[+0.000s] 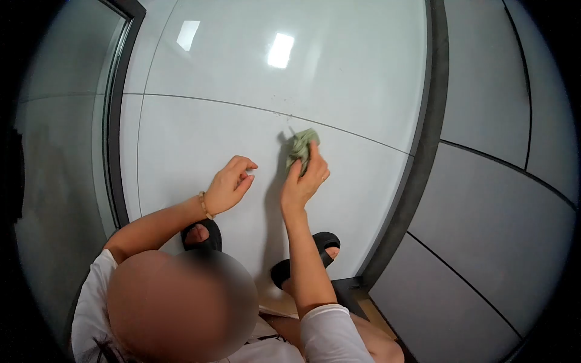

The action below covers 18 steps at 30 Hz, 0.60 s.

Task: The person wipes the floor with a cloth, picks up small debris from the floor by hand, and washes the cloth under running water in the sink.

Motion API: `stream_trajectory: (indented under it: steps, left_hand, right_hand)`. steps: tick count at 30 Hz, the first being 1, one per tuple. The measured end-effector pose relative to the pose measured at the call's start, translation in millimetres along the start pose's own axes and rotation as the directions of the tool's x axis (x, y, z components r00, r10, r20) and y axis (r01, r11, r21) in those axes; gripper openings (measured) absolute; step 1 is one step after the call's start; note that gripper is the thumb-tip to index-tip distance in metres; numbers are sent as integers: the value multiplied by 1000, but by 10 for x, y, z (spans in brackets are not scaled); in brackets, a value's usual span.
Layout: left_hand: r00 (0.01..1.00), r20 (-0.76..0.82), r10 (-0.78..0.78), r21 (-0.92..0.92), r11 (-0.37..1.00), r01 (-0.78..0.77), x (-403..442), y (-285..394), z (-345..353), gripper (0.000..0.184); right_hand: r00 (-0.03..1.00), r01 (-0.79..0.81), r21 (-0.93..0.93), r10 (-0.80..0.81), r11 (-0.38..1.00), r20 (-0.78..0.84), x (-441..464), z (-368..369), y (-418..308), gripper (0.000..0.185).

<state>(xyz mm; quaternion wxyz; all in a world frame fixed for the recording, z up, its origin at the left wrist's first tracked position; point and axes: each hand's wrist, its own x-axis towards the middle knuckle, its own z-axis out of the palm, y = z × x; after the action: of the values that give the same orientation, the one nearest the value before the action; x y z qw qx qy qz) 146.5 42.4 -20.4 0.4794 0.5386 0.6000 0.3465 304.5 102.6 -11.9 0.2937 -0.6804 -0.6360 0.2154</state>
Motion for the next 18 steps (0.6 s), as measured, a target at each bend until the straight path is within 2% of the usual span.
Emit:
stream_trajectory:
  steps: [1,5,9,12,16,18]
  left_hand:
    - [1000,6,-26,-22,999,27,6,13,10,19]
    - [997,-7,-73,-38,997,72,14,6,-5,19]
    - [993,-63,-104,-66,993,100,-73,-56,-87,19]
    - [988,-82,-130,-40,991,127,-132,-88,-92,19]
    - [988,-88,-127,-108,987,117,-90,-46,-41,20]
    - [989,-96,-114,-138,985,100,-11,-22,-51,20]
  right_hand:
    - [997,77,-122,-73,990,33,-108,-12,29,46]
    - [968,172,-250,-116,953,223,-372,132,100,53]
    - [950,262,-317,-186,912,250,-80,350,86,54]
    - [942,271,-308,-186,912,279,316,433,20,49]
    - [943,244,-245,-170,938,286,552,460,9,45]
    - [973,164,-116,-141,980,182,437,364,-66,42]
